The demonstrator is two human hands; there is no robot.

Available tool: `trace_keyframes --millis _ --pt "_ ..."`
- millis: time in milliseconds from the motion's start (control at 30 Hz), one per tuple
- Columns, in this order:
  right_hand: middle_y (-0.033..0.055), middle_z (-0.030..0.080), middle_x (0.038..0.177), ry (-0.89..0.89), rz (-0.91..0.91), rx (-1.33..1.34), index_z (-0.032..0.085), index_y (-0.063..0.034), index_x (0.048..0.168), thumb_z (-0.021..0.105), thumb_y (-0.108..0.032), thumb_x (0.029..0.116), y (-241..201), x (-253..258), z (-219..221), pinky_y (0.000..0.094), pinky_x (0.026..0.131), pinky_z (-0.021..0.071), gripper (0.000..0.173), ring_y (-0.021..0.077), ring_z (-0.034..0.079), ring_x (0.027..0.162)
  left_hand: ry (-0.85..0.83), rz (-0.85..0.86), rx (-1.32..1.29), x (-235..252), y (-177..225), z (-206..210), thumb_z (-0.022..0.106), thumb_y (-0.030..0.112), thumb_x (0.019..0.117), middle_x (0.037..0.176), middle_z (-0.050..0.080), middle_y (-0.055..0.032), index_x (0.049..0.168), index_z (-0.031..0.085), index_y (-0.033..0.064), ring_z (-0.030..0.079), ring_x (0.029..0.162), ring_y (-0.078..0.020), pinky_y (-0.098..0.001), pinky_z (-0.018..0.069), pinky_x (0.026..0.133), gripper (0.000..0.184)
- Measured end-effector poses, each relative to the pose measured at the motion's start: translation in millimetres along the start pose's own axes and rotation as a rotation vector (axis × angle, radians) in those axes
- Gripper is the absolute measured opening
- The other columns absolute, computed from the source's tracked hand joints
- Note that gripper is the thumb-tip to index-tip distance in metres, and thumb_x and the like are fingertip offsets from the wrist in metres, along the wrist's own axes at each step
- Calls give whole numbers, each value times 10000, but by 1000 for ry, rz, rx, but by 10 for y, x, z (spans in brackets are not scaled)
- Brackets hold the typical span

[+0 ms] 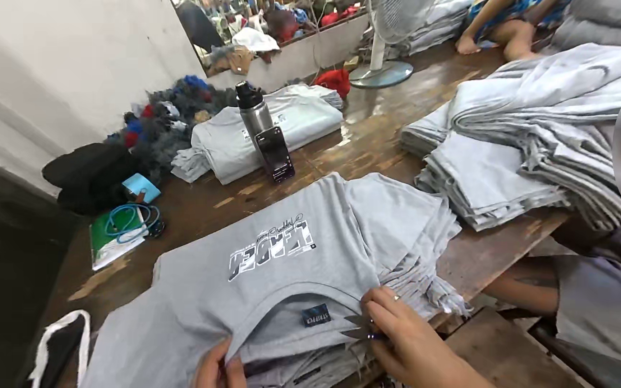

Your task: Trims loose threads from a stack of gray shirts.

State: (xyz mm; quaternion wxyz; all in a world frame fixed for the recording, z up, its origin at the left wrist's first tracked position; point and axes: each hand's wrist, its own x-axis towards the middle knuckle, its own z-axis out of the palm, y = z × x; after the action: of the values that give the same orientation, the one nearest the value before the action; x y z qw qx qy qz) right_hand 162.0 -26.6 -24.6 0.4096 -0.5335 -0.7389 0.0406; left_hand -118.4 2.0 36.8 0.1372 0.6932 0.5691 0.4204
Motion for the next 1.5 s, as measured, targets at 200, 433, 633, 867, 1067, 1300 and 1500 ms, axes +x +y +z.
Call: trace_keyframes --millis 200,433,633,867,1067,1300,1500 --pt "41 593 811 38 -193 5 583 -133 887 599 -248 913 -243 321 -145 347 648 491 119 217 591 776 -9 -366 -1024 -37 77 95 335 57 1077 954 737 73 1157 538 159 734 851 -62 -278 636 768 241" --pt "123 678 1257 -68 -590 378 593 -94 990 508 -75 1052 -689 634 424 371 907 553 107 267 662 1099 -1 -189 -936 -298 24 207 602 -49 964 1068 771 93 1244 573 172 729 966 -48 -258 601 875 358" --pt "67 712 1099 -93 -676 307 619 -133 968 521 -84 1039 -700 645 485 348 803 531 130 240 649 999 -77 -138 -1000 -357 -34 186 671 3 941 1147 757 74 1303 551 201 727 1017 -69 -272 597 916 429" --pt "96 676 941 -33 -617 400 576 -94 914 519 -48 1029 -680 580 492 321 831 552 136 237 657 936 -70 68 -653 -390 -107 297 754 194 923 1192 658 165 1244 719 272 631 1064 52 -165 561 907 332" --pt "99 665 965 -6 -470 645 575 -74 904 621 -26 962 -681 443 538 291 860 541 89 201 638 940 160 182 -435 -419 -144 467 749 172 915 1067 676 85 1054 766 189 635 987 49 -129 553 858 141" --pt "52 577 749 -150 -141 293 603 -57 931 588 -386 1016 -432 330 370 257 633 509 339 133 565 673 179 6 -604 -383 -88 393 707 279 961 982 678 135 925 709 215 650 885 59 -114 565 749 74" --pt "12 570 671 -159 -206 20 586 -135 817 546 -447 1000 -529 190 444 319 539 489 364 166 587 603 116 -41 -847 -411 -129 355 699 325 958 1042 696 117 945 731 237 661 932 23 -143 567 776 95"
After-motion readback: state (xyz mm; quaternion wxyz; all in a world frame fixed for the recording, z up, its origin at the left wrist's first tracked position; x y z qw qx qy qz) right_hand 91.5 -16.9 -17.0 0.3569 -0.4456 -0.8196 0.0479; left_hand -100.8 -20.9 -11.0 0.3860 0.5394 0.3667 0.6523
